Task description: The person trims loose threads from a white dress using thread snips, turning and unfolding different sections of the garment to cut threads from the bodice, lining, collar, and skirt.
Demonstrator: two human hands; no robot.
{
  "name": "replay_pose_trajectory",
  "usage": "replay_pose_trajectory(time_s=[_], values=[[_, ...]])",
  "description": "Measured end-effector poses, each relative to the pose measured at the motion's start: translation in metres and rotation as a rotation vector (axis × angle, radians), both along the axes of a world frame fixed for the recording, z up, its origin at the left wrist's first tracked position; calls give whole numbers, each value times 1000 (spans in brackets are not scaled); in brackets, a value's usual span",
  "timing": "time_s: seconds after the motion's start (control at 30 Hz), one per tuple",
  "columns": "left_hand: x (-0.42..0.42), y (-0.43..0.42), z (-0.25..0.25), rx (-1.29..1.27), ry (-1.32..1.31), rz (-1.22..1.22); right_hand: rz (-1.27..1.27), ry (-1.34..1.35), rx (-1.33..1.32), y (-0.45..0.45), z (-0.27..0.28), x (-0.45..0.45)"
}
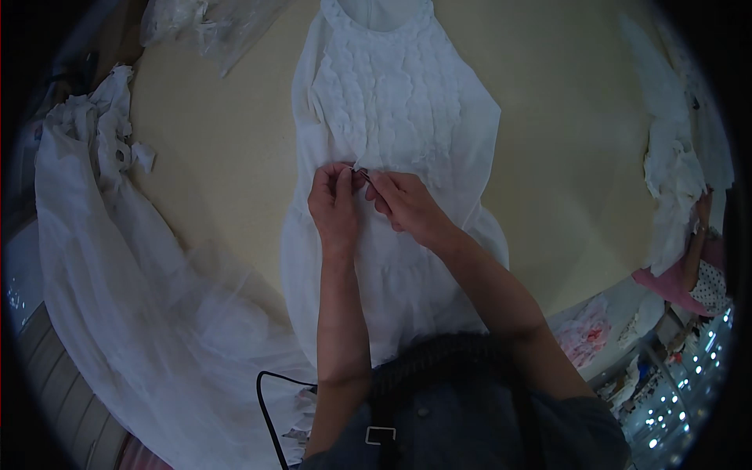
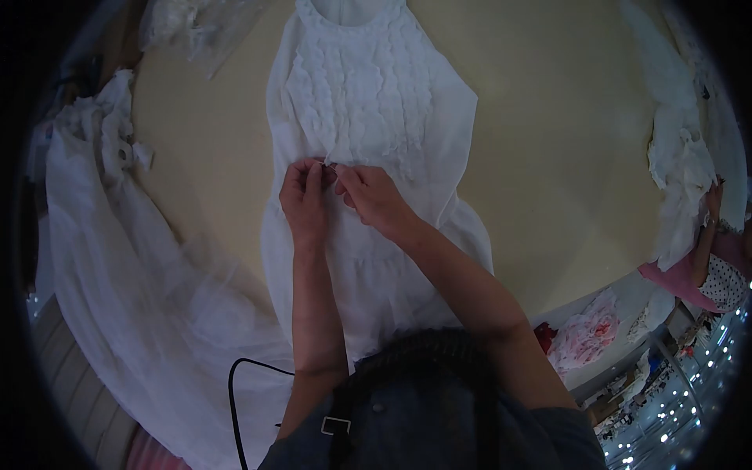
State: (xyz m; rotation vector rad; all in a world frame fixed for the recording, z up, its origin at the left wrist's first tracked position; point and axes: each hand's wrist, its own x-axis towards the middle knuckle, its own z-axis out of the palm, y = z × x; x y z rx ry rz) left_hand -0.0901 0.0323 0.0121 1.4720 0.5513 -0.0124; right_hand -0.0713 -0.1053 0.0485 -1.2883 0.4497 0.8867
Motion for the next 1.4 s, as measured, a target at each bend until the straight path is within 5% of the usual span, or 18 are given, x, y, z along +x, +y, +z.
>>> replay_pose_trajectory(time_s=[0.67, 0.87, 1.07, 1.27, 1.4], values=[[0, -1, 4, 145, -48, -83, -126, 105, 228, 7, -17, 7], [10, 0, 7, 1, 50, -28, -176, 65, 244, 5, -19, 7], [45, 3, 21, 164, -75, 87, -170, -51, 165, 11, -11, 20], [65, 10, 21, 295, 69, -45, -163, -33, 200, 13, -12, 25], [59, 7, 25, -168, 45, 154, -173, -53, 268, 14, -15, 28]])
